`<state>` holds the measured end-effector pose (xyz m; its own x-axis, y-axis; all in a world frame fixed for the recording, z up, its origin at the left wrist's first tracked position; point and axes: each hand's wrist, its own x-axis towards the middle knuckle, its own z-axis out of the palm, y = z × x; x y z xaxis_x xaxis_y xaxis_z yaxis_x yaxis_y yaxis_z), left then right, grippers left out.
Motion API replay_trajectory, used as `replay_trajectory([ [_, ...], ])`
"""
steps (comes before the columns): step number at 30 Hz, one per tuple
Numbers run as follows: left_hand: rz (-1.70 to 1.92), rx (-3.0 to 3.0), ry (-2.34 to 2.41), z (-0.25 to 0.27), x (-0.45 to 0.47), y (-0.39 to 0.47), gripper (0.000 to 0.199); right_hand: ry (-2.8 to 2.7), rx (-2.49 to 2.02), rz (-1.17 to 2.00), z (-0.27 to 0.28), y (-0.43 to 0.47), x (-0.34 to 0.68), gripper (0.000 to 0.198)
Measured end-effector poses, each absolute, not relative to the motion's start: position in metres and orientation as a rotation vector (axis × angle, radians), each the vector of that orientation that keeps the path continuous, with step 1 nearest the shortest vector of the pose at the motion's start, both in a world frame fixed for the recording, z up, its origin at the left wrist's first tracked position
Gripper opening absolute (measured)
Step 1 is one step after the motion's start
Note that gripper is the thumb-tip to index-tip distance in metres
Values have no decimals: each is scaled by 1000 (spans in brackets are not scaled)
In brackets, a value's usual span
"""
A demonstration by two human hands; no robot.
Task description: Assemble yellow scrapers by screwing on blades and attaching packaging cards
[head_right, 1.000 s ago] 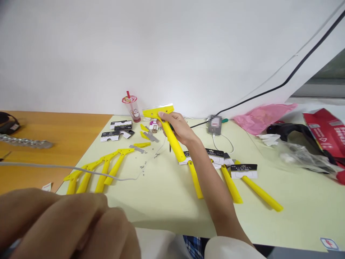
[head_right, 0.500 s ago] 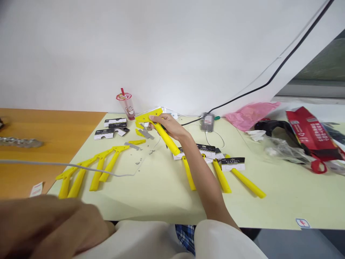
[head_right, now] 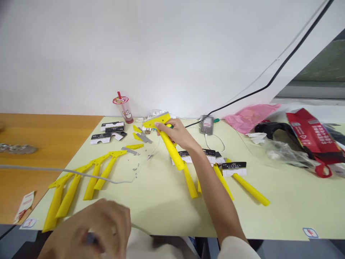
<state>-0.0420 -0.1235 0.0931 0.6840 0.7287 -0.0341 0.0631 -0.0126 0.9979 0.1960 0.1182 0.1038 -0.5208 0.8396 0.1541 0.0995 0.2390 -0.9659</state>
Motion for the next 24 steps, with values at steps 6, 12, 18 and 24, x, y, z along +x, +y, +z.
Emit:
replay_trajectory([
  [6, 557, 1611, 1599, 27, -77, -70, 26, -1169, -927, 1799, 66, 100, 213, 40],
  [12, 607, 1866, 1563, -26, -87, -44, 12, -966, -904, 2042, 32, 84, 230, 37],
  [18, 554, 1922, 1520, -29, -83, -30, 14, -1012, -936, 2069, 16, 74, 229, 41],
  [24, 529, 1965, 1513, -32, -82, -29, 20, -1007, -990, 2033, 15, 65, 223, 44],
])
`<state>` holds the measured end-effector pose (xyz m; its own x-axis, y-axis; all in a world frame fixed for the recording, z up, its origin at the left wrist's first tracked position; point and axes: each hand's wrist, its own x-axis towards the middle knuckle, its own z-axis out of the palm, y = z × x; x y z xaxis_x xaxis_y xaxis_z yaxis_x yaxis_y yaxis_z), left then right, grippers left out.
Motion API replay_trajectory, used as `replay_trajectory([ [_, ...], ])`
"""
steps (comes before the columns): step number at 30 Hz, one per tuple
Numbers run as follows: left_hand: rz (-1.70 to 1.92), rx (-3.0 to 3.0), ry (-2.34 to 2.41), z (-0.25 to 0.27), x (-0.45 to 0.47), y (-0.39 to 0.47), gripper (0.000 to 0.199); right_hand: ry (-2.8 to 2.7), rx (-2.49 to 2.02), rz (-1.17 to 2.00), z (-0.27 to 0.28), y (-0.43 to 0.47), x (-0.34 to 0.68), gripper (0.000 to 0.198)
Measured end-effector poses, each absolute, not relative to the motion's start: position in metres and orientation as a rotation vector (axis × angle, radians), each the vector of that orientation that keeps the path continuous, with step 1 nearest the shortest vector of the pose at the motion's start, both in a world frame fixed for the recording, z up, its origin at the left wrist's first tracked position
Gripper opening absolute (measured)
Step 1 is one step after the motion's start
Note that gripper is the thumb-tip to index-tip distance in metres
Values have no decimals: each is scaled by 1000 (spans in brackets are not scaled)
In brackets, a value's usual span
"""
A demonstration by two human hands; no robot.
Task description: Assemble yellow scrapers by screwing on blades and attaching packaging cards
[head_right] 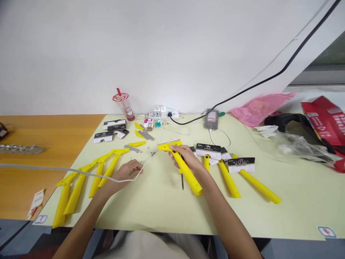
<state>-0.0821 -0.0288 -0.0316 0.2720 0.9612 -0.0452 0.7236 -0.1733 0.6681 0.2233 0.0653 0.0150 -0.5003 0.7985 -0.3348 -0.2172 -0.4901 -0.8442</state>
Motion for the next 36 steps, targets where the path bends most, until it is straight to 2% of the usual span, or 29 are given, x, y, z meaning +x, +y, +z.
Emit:
replay_trajectory([
  [8, 571, 2439, 1527, -54, -90, -39, 24, -1085, -989, 2027, 25, 64, 218, 46],
  [13, 676, 2365, 1586, -49, -89, -35, 20, -1243, -960, 1963, 40, 69, 210, 45],
  [16, 882, 2136, 1709, -18, -92, -18, 20, -1446, -919, 1846, 56, 76, 205, 46],
  [19, 1190, 1881, 1820, 37, -90, 4, 25, -1607, -871, 1682, 80, 85, 199, 48],
  [23, 1479, 1760, 1530, 111, -68, 29, 36, -1704, -780, 1534, 113, 96, 188, 51],
  [28, 1443, 2037, 1410, 155, -31, 52, 23, -1621, -729, 1467, 125, 110, 177, 52],
  [36, 1229, 2356, 1503, 152, -21, 78, 15, -1511, -812, 1538, 110, 126, 175, 53],
])
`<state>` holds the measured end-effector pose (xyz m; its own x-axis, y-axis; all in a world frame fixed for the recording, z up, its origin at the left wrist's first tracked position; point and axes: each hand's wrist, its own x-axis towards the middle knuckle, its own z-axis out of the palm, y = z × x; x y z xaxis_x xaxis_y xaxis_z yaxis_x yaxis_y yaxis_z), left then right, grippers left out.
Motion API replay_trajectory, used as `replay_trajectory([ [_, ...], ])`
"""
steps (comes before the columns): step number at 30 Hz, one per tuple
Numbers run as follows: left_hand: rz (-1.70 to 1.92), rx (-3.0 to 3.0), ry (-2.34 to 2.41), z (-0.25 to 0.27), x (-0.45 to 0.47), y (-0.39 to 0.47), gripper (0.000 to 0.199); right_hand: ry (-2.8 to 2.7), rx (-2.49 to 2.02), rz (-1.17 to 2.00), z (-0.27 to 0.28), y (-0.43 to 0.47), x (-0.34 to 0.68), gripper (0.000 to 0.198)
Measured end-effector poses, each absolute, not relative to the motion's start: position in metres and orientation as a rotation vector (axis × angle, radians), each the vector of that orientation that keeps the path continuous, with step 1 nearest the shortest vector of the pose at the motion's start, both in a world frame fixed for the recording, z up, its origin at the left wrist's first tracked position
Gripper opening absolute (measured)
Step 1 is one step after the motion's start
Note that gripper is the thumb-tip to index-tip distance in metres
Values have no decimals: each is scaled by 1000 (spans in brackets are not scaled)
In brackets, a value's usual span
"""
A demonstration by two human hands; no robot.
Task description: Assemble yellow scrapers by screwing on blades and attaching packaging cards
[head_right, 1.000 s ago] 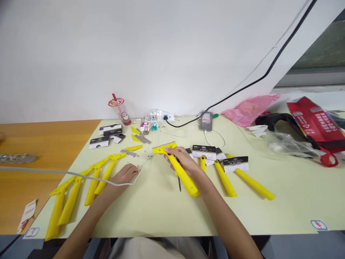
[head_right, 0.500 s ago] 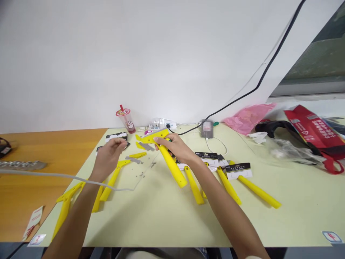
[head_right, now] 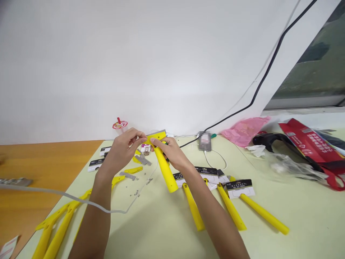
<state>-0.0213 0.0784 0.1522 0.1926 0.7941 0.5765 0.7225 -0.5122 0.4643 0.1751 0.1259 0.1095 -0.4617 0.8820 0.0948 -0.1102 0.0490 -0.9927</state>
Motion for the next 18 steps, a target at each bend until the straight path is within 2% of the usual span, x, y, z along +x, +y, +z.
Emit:
replay_trajectory([
  [9, 1173, 2485, 1478, 129, -29, 102, 16, -1253, -828, 1766, 89, 138, 167, 45],
  [18, 1039, 2473, 1518, 122, -39, 108, 23, -1150, -844, 1859, 80, 143, 161, 39],
])
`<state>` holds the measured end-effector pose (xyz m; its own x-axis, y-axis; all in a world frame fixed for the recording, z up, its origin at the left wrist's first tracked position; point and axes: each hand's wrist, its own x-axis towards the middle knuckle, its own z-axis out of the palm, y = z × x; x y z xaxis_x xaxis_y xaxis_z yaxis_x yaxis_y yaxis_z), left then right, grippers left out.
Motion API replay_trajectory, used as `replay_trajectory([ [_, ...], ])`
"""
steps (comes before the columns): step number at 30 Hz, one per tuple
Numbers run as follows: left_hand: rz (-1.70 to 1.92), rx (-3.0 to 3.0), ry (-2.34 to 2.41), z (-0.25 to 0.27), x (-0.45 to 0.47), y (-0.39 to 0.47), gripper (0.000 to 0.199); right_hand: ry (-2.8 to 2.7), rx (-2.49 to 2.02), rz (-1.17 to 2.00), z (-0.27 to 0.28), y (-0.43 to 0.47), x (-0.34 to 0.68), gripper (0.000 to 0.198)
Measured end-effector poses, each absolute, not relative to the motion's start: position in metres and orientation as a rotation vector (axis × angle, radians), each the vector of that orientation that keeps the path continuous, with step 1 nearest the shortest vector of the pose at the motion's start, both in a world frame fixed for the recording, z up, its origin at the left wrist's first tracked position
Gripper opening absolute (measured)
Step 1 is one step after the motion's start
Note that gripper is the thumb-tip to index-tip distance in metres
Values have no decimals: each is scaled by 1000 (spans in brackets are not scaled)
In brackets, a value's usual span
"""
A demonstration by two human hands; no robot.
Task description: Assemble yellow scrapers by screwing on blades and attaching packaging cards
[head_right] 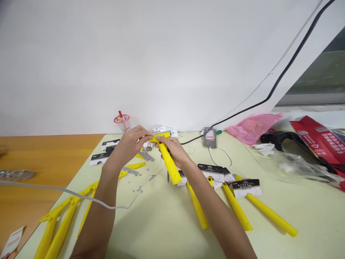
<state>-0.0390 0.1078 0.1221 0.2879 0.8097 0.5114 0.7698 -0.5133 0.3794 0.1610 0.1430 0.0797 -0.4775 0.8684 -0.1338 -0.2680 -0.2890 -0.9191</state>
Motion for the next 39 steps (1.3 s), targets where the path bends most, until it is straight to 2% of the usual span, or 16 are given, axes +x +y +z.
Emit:
replay_trajectory([
  [10, 938, 2530, 1514, 121, -55, 107, 33, -1087, -813, 1944, 89, 139, 158, 38],
  [22, 751, 2700, 1584, 137, -48, 79, 57, -1174, -745, 1942, 103, 132, 169, 38],
  [24, 843, 2696, 1561, 142, -46, 73, 53, -1192, -731, 1917, 108, 127, 171, 38],
  [29, 1402, 2459, 1312, 160, -37, 55, 26, -1292, -738, 1836, 125, 104, 173, 43],
  [31, 1506, 2322, 1259, 167, -32, 47, 20, -1337, -725, 1842, 131, 94, 172, 45],
  [39, 1377, 2063, 1316, 168, -25, 42, 21, -1329, -670, 1876, 126, 77, 161, 44],
])
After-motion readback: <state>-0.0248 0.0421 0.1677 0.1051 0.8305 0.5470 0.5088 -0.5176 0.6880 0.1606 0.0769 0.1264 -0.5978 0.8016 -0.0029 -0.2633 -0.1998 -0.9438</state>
